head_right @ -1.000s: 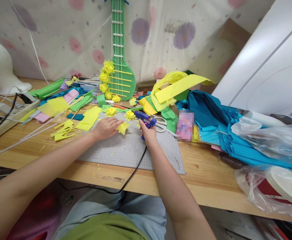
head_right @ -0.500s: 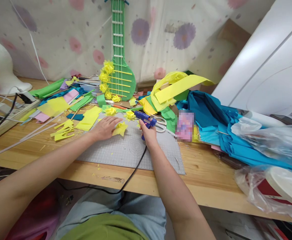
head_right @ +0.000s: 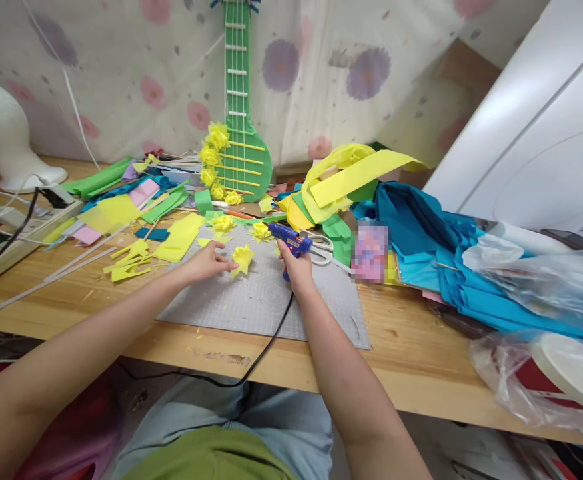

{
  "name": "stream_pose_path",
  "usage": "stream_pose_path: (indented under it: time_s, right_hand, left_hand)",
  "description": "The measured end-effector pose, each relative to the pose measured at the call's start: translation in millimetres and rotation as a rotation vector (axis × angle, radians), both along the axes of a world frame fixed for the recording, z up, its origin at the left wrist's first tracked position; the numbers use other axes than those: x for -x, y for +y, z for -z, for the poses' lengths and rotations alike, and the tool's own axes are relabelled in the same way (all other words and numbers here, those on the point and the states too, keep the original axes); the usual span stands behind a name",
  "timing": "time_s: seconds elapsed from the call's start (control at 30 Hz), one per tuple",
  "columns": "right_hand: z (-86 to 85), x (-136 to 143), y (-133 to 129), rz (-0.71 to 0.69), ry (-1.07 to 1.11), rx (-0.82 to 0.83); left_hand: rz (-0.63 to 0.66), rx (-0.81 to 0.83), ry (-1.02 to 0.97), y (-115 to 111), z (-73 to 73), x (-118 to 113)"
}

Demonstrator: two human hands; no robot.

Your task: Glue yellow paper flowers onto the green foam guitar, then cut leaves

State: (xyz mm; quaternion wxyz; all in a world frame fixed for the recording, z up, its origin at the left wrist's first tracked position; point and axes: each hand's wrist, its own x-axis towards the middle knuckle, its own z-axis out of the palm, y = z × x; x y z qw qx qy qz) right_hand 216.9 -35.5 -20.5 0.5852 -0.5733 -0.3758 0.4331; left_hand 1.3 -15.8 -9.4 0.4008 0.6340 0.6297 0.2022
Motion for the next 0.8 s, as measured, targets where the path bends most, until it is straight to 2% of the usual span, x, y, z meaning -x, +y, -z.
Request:
stream_pose_path:
  time_s: [0.2,0.27,0.37,0.57,0.8]
  right_hand:
    - [5.3,9,1,-0.130,-0.003,-0.016]
    - [9.3,16,5,-0.130,-0.007,-0.025]
    - [14.9,27,13,-0.098,-0.026,-0.009]
    - [19.8,37,19,-0.137,-0.198,0.027]
    - [18.5,32,17,-0.159,-0.183,0.017]
  left_hand:
    - [-0.068,-0.001,-0.041,3,-6.2,-12]
    - [-0.083,-0.005,-0.059,5,-5.1,-12]
    - [-0.063,0.007,-0.106,7,-1.8,-11]
    - [-0.013,-0.009,-0.137,9,1.3,-10]
    - [0.035,-0.011,-0.172,10,-13.8,-1]
